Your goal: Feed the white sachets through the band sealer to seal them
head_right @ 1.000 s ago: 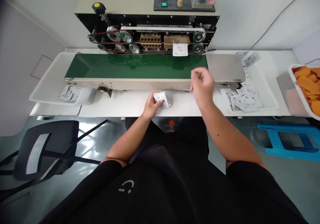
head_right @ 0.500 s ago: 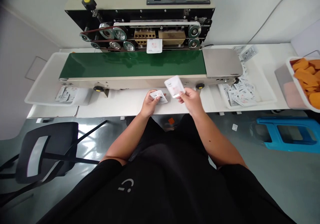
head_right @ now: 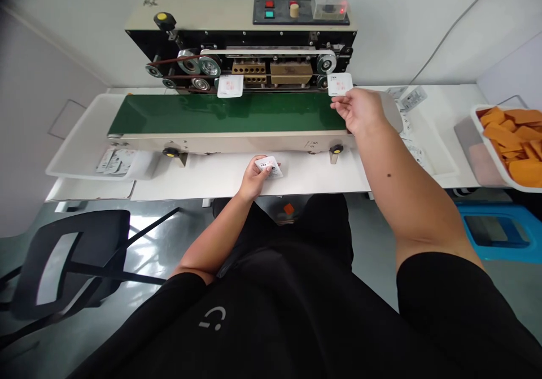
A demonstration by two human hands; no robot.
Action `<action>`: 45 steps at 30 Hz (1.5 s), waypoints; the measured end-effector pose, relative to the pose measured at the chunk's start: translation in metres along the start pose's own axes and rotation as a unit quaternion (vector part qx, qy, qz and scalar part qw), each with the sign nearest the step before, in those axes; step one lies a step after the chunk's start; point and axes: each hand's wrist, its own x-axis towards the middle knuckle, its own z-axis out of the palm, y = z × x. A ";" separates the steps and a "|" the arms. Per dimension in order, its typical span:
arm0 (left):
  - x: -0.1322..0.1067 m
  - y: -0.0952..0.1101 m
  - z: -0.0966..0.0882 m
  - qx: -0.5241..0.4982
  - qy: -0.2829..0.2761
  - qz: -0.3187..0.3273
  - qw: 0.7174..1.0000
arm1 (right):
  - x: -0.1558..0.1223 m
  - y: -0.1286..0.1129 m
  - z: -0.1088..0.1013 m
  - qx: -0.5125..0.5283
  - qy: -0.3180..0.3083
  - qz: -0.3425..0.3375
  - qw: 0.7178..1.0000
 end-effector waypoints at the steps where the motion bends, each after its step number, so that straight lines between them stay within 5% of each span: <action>1: 0.000 0.000 0.000 0.000 0.000 -0.001 1.000 | 0.003 0.001 0.008 -0.005 -0.011 0.006 1.000; 7: 0.000 0.001 -0.001 0.025 -0.009 0.002 1.000 | 0.011 0.006 0.044 -0.012 -0.086 0.037 0.995; 12: 0.000 -0.003 -0.005 0.026 0.039 0.015 0.999 | -0.037 0.050 0.029 -0.087 -0.079 -0.131 0.984; 18: 0.000 -0.005 -0.006 0.031 0.035 0.015 0.999 | -0.112 0.144 0.002 -0.286 -0.165 -0.251 0.910; 24: -0.003 -0.002 -0.007 0.053 0.014 0.025 0.998 | -0.129 0.174 0.014 -0.411 -0.234 -0.213 0.855; 28: -0.004 0.000 -0.006 0.046 -0.001 0.052 0.998 | -0.122 0.153 0.007 -0.392 -0.253 -0.190 0.864; 33: -0.005 0.004 -0.004 0.037 -0.013 0.065 0.997 | -0.072 0.075 -0.024 -0.222 -0.121 -0.182 0.950; 38: -0.006 0.006 -0.002 0.041 -0.005 0.060 0.997 | -0.009 0.012 -0.044 -0.182 -0.049 -0.154 0.970; 45: -0.005 0.005 -0.003 0.029 -0.003 0.067 0.997 | 0.014 -0.001 -0.007 -0.161 -0.043 -0.057 0.984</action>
